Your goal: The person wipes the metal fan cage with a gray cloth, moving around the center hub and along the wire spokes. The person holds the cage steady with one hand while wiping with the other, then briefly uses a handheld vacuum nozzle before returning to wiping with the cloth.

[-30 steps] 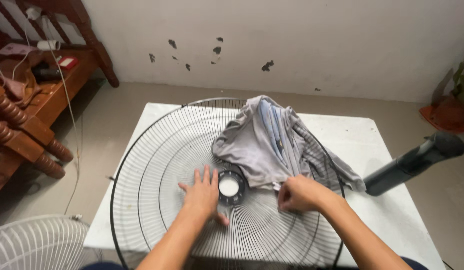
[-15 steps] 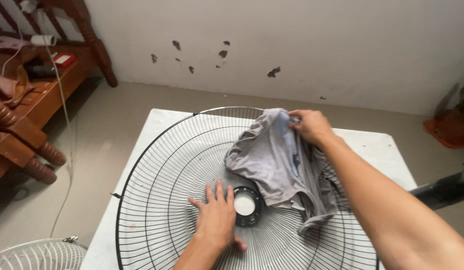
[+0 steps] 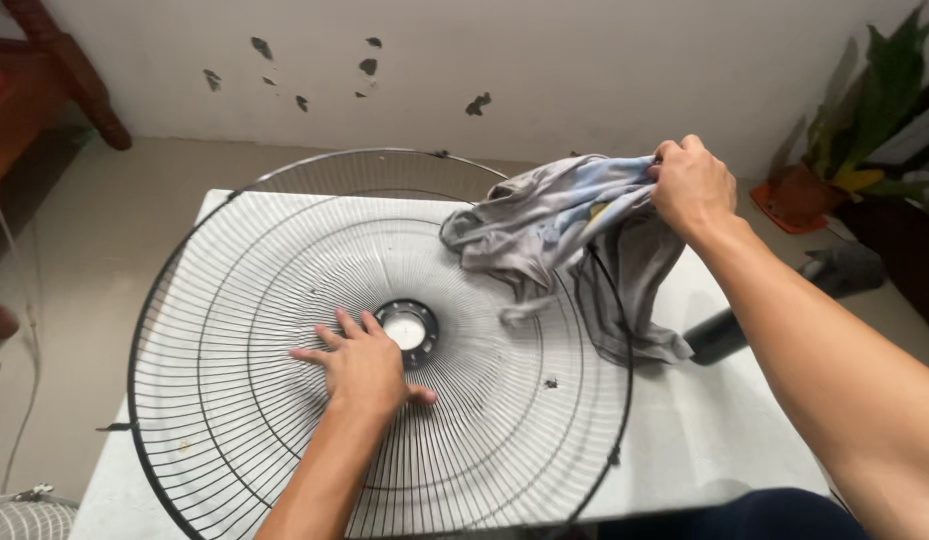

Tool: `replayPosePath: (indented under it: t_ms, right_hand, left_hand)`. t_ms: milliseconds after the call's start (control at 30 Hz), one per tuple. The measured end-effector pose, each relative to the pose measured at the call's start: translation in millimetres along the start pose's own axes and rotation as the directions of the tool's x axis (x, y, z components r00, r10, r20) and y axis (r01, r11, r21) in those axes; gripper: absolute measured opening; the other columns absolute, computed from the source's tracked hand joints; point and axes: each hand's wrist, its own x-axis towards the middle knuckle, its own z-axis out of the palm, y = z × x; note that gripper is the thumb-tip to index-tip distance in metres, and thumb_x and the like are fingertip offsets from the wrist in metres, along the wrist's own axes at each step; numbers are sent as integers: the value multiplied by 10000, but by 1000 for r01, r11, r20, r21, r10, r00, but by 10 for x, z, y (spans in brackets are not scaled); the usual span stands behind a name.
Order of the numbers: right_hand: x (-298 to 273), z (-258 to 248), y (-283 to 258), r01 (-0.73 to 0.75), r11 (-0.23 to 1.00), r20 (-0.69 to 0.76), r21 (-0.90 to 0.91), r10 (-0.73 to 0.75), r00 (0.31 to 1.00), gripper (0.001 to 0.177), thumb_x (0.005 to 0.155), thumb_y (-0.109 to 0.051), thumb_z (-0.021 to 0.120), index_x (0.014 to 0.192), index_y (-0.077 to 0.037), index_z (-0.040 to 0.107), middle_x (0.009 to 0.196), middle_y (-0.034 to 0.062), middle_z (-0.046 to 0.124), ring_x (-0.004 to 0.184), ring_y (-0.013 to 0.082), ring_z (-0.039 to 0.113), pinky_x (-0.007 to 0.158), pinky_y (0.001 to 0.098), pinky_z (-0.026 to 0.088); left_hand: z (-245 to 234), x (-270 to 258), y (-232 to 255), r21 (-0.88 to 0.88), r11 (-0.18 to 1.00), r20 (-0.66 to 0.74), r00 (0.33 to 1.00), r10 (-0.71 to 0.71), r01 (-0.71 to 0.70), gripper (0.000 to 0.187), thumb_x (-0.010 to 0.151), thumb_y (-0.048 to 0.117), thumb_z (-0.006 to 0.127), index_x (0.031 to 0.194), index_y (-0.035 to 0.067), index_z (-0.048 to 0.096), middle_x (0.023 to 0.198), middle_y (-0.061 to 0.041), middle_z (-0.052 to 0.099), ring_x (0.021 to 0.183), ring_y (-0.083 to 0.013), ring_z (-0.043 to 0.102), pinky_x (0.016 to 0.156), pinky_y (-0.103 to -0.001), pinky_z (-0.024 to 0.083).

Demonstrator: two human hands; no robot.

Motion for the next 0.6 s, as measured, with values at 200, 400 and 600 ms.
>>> replayPosePath:
  t_ms: [200, 400, 600]
  right_hand:
    - [-481, 195, -526, 398, 910, 15, -117, -399, 917, 458, 849, -186, 714, 1304, -166, 666, 1290, 158, 598, 1157, 364, 599, 948, 524, 516]
    - [-1438, 476, -1411, 653, 718, 345, 243, -693, 633, 870, 777, -425, 876, 1535, -274, 477, 1544, 135, 406, 1454, 523, 288, 1085, 691, 311]
    - [-1527, 264, -1067, 573, 804, 469, 159, -572, 673, 617, 770, -310, 773, 1348, -193, 590, 1343, 35, 569, 1256, 285, 523, 1059, 395, 489]
  left_hand:
    - [64, -39, 18, -15, 1000, -20, 1000, 7, -8, 1528, 566, 820, 842, 1611, -23, 113, 1666, -318, 78, 1497, -568, 130, 1074, -821, 168]
    - [88, -133, -105, 11, 999, -48, 998, 42, -41, 1428, 620, 854, 770, 1618, 60, 130, 1688, -247, 65, 1532, -510, 74, 1078, -824, 173]
    - [96, -229, -297, 35, 995, -7, 996, 93, -93, 1399, 624, 807, 804, 1633, 149, 92, 1714, -164, 23, 1561, -414, 59, 1094, -821, 170]
